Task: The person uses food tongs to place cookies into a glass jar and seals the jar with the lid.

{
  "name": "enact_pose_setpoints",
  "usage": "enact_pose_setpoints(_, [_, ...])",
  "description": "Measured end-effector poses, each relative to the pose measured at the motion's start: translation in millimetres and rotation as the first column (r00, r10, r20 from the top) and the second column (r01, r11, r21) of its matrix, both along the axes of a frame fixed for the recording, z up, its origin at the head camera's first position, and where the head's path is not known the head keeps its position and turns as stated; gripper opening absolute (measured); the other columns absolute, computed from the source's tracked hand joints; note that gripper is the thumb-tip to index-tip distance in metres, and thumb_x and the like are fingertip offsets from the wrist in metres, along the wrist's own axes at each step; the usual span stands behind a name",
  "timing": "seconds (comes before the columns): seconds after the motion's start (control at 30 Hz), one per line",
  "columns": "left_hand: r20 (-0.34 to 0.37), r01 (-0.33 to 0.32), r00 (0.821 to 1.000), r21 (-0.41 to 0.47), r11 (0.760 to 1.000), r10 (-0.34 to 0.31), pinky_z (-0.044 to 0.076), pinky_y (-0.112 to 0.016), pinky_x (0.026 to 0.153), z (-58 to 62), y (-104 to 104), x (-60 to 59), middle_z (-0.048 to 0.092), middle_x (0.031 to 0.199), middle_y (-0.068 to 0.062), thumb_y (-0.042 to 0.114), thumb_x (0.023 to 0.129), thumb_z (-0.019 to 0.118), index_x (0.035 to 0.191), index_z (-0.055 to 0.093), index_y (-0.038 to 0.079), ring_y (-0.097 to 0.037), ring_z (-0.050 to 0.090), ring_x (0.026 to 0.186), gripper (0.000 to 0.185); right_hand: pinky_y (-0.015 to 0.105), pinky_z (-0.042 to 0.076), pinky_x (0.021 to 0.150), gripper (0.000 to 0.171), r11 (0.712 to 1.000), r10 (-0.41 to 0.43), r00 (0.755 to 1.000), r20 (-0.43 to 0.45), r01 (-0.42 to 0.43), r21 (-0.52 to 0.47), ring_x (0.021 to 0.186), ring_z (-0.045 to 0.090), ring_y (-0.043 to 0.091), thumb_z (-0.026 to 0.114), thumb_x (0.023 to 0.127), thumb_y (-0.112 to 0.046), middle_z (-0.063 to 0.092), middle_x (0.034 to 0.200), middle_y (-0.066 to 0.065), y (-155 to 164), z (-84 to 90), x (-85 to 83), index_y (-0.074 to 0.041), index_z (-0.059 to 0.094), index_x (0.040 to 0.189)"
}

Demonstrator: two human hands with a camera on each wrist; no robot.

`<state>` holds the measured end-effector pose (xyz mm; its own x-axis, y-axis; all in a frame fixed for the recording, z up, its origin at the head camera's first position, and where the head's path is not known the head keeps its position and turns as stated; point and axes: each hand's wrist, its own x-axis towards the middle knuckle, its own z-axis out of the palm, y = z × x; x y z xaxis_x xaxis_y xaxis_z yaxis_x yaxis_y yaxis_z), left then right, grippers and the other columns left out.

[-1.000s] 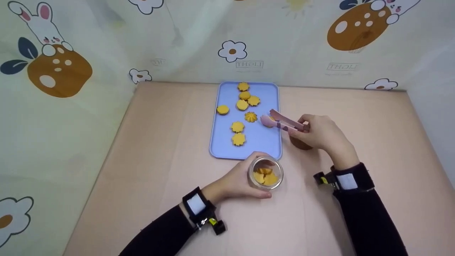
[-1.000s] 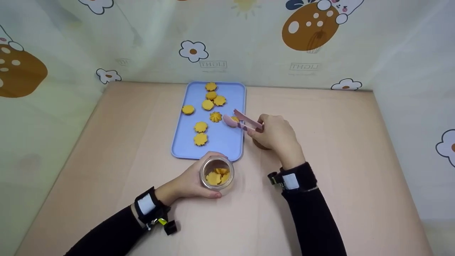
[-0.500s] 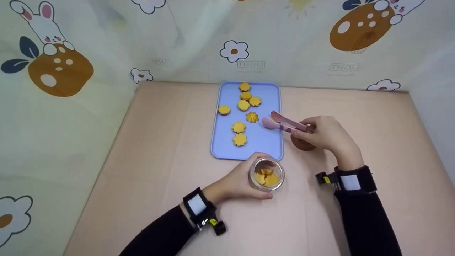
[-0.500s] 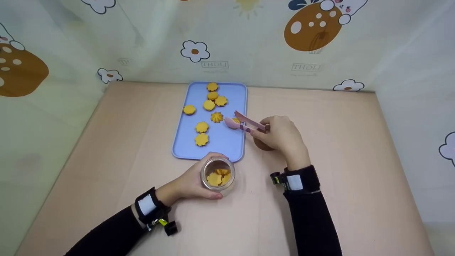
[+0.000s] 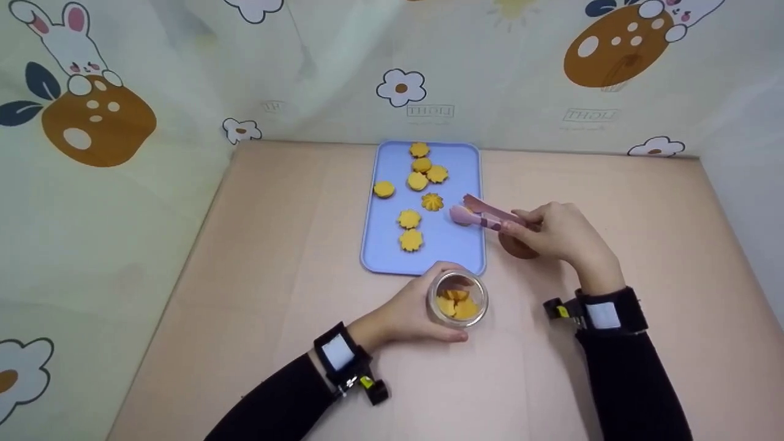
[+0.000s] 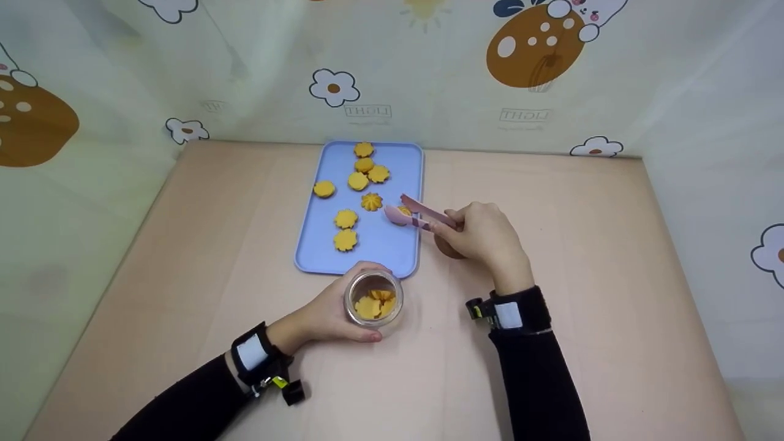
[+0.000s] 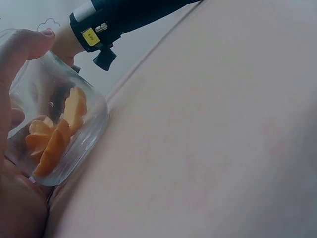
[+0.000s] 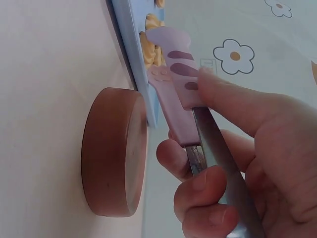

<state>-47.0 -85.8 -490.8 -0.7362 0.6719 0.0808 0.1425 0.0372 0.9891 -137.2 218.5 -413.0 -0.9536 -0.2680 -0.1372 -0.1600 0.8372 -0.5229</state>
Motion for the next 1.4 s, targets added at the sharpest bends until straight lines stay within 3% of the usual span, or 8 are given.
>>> enact_pose_setpoints(0.1, [-0.010,0.000,1.000,0.007,1.000,0.000,0.043,-0.038,0.124,-0.1,0.0,-0.3,0.061,0.148,0.008,0.025,0.076,0.102,0.153,0.045,0.027,-0.014,0.057,0.139,0.096,0.056,0.056,0.088,0.048,1.000,0.008,1.000,-0.011,-0.008,-0.013,0.103,0.071,0.038,0.074,0.103,-0.046,0.076,0.120,0.029,0.9,1.0,0.2,-0.008,0.078,0.133])
enact_pose_setpoints(0.17, [-0.016,-0.001,1.000,0.010,1.000,0.001,0.042,-0.038,0.124,-0.4,-0.1,-0.7,0.061,0.147,0.008,0.025,0.076,0.102,0.153,0.045,0.027,-0.014,0.057,0.139,0.096,0.054,0.055,0.087,0.047,1.000,0.008,1.000,-0.008,-0.008,-0.022,0.102,0.070,0.037,0.075,0.103,-0.046,0.077,0.121,0.028,1.3,2.3,0.6,-0.009,0.079,0.132])
enact_pose_setpoints(0.4, [-0.003,-0.002,1.000,0.006,1.000,0.002,0.042,-0.038,0.124,0.4,0.1,-1.1,0.061,0.148,0.009,0.024,0.076,0.102,0.153,0.045,0.027,-0.014,0.057,0.139,0.096,0.040,0.047,0.074,0.047,1.000,0.014,0.999,0.031,-0.014,-0.011,0.089,0.064,0.029,0.077,0.101,-0.050,0.081,0.104,0.013,0.0,7.7,2.4,-0.010,0.083,0.127])
enact_pose_setpoints(0.63, [0.011,-0.001,1.000,0.005,1.000,0.001,0.041,-0.038,0.125,1.4,0.3,0.0,0.060,0.149,0.009,0.023,0.077,0.101,0.154,0.044,0.028,-0.013,0.056,0.141,0.095,0.039,0.044,0.072,0.051,1.000,0.016,0.999,0.042,-0.017,0.023,0.086,0.062,0.029,0.076,0.102,-0.051,0.078,0.099,0.011,-4.9,10.2,5.3,-0.008,0.081,0.130])
enact_pose_setpoints(0.9, [0.012,0.005,1.000,0.016,1.000,-0.005,0.042,-0.038,0.124,0.1,0.5,0.4,0.061,0.149,0.006,0.022,0.078,0.101,0.154,0.044,0.028,-0.014,0.057,0.141,0.095,0.039,0.040,0.065,0.034,0.999,0.048,0.999,0.026,-0.048,0.000,0.075,0.056,0.024,0.084,0.098,-0.043,0.067,0.077,0.002,-8.7,8.8,6.3,-0.013,0.085,0.113])
enact_pose_setpoints(1.17, [-0.008,0.000,1.000,0.011,1.000,0.000,0.042,-0.037,0.124,0.0,0.7,-0.4,0.062,0.149,-0.004,0.024,0.077,0.102,0.153,0.044,0.026,-0.022,0.057,0.141,0.096,0.037,0.039,0.064,0.030,0.999,0.027,1.000,-0.007,-0.027,0.022,0.071,0.056,0.023,0.084,0.097,-0.038,0.064,0.072,0.001,-13.7,5.4,7.0,-0.009,0.085,0.107])
enact_pose_setpoints(1.4, [-0.010,-0.009,1.000,-0.007,1.000,0.009,0.041,-0.038,0.125,-0.4,-0.1,0.1,0.061,0.149,0.007,0.026,0.076,0.102,0.154,0.045,0.028,-0.018,0.056,0.141,0.096,0.038,0.041,0.065,0.036,1.000,0.018,1.000,-0.014,-0.018,0.020,0.073,0.058,0.026,0.084,0.096,-0.038,0.070,0.079,0.005,-13.9,4.6,6.1,-0.005,0.084,0.110])
